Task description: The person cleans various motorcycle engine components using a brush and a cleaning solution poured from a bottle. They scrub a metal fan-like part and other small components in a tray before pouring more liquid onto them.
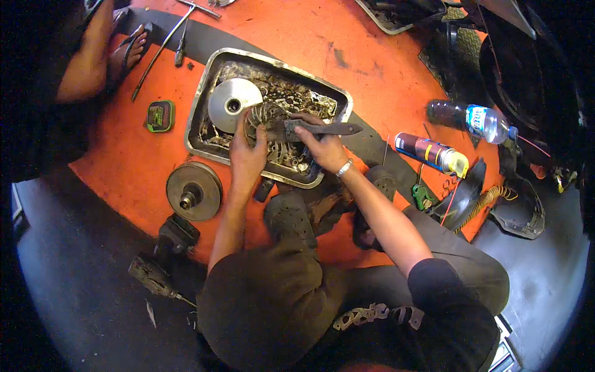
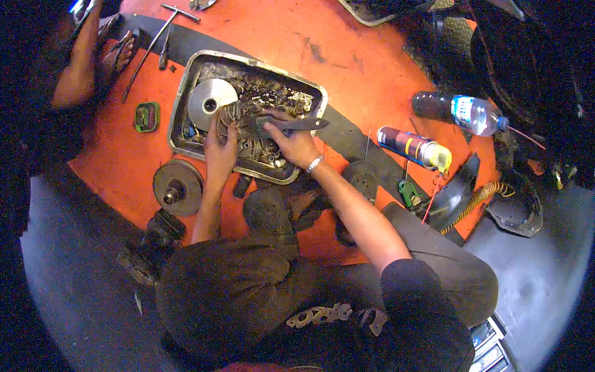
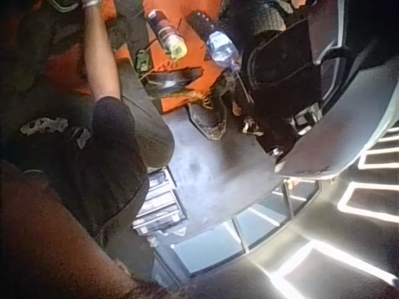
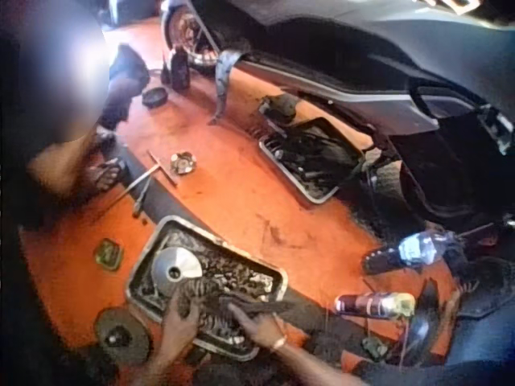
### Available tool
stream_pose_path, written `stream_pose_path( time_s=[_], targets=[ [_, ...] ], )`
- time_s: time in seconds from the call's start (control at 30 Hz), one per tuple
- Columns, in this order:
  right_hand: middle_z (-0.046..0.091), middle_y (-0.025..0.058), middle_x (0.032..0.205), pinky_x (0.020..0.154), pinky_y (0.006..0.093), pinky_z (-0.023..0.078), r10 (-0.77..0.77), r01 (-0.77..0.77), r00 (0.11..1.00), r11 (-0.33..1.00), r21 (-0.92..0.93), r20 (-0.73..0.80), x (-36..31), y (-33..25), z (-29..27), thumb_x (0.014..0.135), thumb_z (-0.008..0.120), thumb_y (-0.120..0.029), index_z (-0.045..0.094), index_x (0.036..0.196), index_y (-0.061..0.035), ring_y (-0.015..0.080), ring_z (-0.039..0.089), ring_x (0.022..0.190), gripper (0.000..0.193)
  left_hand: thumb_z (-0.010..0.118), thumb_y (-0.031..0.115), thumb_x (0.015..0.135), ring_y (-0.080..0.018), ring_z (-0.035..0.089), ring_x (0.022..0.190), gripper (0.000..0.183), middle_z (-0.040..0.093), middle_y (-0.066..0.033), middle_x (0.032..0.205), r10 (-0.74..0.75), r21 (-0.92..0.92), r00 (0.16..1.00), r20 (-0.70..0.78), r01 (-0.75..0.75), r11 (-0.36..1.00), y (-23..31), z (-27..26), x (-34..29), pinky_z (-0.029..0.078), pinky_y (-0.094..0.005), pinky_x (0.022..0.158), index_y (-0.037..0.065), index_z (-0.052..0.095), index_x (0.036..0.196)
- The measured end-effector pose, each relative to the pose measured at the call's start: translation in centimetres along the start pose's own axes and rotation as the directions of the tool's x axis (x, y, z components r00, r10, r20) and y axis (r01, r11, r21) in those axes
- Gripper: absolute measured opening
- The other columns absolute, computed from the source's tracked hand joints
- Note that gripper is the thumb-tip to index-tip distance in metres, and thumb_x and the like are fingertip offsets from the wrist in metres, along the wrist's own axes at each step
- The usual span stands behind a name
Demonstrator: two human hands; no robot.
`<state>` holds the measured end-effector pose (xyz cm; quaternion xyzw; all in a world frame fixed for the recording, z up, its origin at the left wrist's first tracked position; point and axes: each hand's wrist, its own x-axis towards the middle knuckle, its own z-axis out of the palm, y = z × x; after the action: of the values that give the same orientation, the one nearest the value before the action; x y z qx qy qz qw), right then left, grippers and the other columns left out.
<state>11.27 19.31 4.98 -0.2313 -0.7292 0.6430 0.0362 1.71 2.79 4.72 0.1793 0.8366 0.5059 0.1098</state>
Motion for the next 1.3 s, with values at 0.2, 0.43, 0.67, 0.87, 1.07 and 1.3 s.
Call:
stream_pose_path(
  time_s=[0.2, 0.43, 0.67, 0.87, 1.07, 1.3],
  targets=[
    [0.070, 0.0131, 0.104, 0.090, 0.0428, 0.047, -0.252, 0.225, 0.968, 0.889, -0.398, -0.015, -0.3, 1.5, 0.5, 0.090, 0.067, -0.030, 0.069, 0.117, -0.0098, 0.0310, 0.062, 0.098, 0.034, 0.066, 0.005, 0.083, -0.0317, 0.061, 0.118, 0.061, 0.061, -0.0239, 0.126, -0.125, -0.132, 0.987, 0.096, 0.137, 0.982, -0.8, 0.7, -0.9, 0.048, -0.0405, 0.098, -0.002, 0.044, 0.139],
    [0.068, 0.0088, 0.094, 0.096, 0.0413, 0.040, -0.370, 0.322, 0.929, 0.834, -0.448, -0.021, -0.8, 1.4, 0.9, 0.088, 0.069, -0.030, 0.071, 0.115, -0.0147, 0.0271, 0.058, 0.100, 0.032, 0.064, 0.002, 0.082, -0.0312, 0.061, 0.117, 0.060, 0.063, -0.0216, 0.123, -0.120, -0.070, 0.990, 0.072, 0.125, 0.990, -1.3, 0.9, -0.8, 0.047, -0.0385, 0.100, -0.002, 0.046, 0.139],
    [0.069, 0.0064, 0.095, 0.097, 0.0422, 0.040, -0.338, 0.269, 0.938, 0.851, -0.451, -0.078, -1.4, 1.8, 0.4, 0.085, 0.071, -0.023, 0.069, 0.116, -0.0153, 0.0254, 0.059, 0.099, 0.032, 0.068, 0.010, 0.083, -0.0318, 0.066, 0.101, 0.042, 0.068, -0.0195, 0.109, -0.201, -0.160, 0.957, 0.207, 0.236, 0.959, -1.1, 1.0, -0.6, 0.050, -0.0397, 0.090, 0.000, 0.059, 0.124],
    [0.069, 0.0044, 0.096, 0.100, 0.0430, 0.038, -0.382, 0.335, 0.924, 0.821, -0.462, -0.009, -1.9, 1.8, 1.0, 0.085, 0.071, -0.022, 0.070, 0.114, -0.0130, 0.0255, 0.059, 0.103, 0.030, 0.067, 0.020, 0.091, -0.0319, 0.066, 0.098, 0.037, 0.068, -0.0199, 0.107, -0.143, -0.006, 0.986, 0.090, 0.144, 0.990, -0.4, 0.8, 0.0, 0.050, -0.0413, 0.088, -0.001, 0.061, 0.120],
    [0.067, 0.0079, 0.098, 0.094, 0.0396, 0.042, -0.250, 0.158, 0.963, 0.828, -0.537, -0.103, -2.0, 1.8, 0.6, 0.084, 0.072, -0.019, 0.070, 0.115, -0.0139, 0.0258, 0.059, 0.099, 0.031, 0.061, 0.017, 0.096, -0.0304, 0.061, 0.110, 0.037, 0.063, -0.0213, 0.119, -0.195, 0.057, 0.976, 0.094, 0.190, 0.980, 0.2, 0.7, -1.1, 0.046, -0.0409, 0.095, -0.004, 0.057, 0.126],
    [0.067, 0.0071, 0.093, 0.090, 0.0420, 0.046, -0.348, 0.229, 0.918, 0.856, -0.463, -0.189, -1.8, 2.8, -0.3, 0.080, 0.076, -0.019, 0.070, 0.117, -0.0134, 0.0283, 0.059, 0.097, 0.038, 0.063, 0.007, 0.093, -0.0277, 0.048, 0.131, 0.054, 0.051, -0.0176, 0.142, -0.073, -0.070, 0.981, 0.181, 0.087, 0.994, -0.5, 0.7, -0.7, 0.036, -0.0393, 0.111, 0.000, 0.044, 0.144]
  ],
)
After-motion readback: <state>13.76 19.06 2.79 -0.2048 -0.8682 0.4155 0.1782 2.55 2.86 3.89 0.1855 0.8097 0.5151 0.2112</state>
